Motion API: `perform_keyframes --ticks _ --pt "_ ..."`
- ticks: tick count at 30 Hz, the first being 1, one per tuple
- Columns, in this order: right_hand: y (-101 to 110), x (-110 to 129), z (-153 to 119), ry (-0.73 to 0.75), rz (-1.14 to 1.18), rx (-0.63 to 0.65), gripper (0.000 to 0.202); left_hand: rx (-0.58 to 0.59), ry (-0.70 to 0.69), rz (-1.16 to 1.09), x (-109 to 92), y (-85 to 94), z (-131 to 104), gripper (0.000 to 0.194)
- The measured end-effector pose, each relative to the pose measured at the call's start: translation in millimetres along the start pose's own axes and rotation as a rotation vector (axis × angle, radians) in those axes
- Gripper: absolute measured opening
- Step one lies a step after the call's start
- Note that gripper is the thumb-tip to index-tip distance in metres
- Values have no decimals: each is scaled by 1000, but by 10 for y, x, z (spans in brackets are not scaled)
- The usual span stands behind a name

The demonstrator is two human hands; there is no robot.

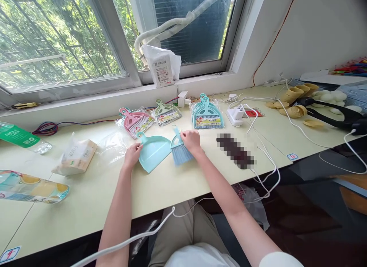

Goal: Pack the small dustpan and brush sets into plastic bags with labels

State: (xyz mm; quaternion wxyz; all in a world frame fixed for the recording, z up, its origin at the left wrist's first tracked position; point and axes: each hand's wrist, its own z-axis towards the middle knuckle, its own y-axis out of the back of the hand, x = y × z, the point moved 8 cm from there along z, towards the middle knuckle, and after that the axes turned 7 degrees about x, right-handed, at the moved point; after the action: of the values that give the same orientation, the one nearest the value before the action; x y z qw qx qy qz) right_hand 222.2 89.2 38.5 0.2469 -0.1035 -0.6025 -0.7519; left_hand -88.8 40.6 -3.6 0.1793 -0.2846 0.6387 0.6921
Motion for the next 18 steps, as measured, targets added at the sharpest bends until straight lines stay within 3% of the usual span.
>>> perform_keyframes --ticks 4,10,13,15,18 --pt "-227 12 -16 -4 -142 162 35 -79 1 167 -78 -16 -52 38" --pt "-129 -106 8 22 -79 109 22 -62 -9 103 -40 -69 8 37" --pt "-147 -155 44 15 5 127 15 -87 -19 -56 -50 -64 27 36" --pt "-148 -94 58 75 196 125 16 -80 -23 -241 -99 -85 10 39" --pt "-166 116 18 212 489 171 20 28 -43 -566 -283 -216 -64 51"
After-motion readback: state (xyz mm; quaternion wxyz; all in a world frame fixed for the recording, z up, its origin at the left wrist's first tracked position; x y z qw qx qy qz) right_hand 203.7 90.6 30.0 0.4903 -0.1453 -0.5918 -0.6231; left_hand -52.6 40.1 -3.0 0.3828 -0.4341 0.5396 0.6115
